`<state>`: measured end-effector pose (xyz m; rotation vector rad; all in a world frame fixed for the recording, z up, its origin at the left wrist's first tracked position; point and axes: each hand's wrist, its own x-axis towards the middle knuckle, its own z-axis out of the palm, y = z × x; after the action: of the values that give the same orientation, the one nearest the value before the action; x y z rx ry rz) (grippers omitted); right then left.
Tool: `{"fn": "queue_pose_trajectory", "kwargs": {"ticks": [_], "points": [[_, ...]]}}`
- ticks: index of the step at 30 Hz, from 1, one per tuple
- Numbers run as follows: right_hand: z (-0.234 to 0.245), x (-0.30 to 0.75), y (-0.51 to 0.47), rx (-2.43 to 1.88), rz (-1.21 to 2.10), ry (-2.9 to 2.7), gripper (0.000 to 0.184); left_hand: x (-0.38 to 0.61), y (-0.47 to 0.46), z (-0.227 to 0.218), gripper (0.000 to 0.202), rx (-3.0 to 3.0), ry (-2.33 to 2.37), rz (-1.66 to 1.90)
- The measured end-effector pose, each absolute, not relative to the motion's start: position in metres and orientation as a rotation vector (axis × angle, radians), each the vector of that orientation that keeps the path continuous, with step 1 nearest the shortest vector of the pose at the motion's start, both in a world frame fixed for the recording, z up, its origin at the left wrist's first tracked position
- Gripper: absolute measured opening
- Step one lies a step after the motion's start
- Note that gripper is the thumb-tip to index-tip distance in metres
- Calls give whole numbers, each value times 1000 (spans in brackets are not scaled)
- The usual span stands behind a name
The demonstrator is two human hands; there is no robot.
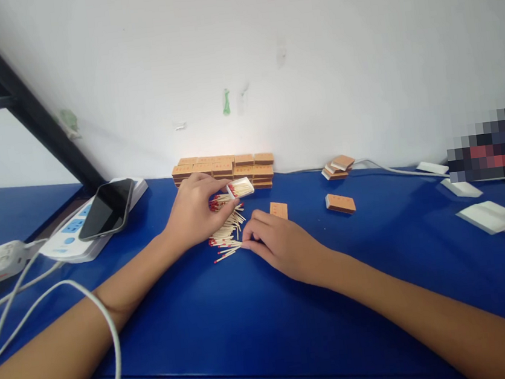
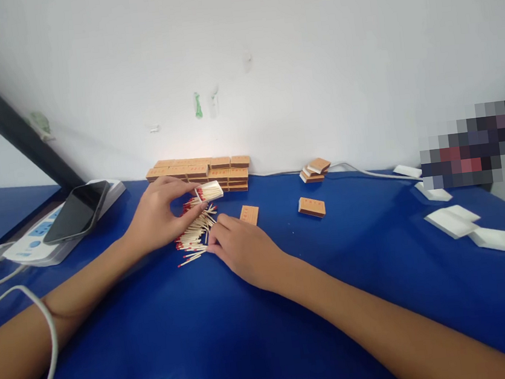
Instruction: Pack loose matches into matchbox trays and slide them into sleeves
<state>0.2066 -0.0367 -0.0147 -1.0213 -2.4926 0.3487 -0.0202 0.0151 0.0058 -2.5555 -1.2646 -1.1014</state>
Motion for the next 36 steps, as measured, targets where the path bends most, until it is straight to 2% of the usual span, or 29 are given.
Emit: {"fn": "queue_pose_trajectory", "kwargs": {"ticks": [6, 21, 36], "points": [[-10, 228, -28, -1082, 261, -2522, 10, -22, 16, 3, 33, -2573, -1228, -1059], [8, 250, -10, -1040, 451, -2298, 16, -22, 16, 2, 34, -2654, -1118, -1039], [2, 256, -1, -1076, 225, -2249, 10, -12, 5, 4, 37, -2944, -982, -1121]]}}
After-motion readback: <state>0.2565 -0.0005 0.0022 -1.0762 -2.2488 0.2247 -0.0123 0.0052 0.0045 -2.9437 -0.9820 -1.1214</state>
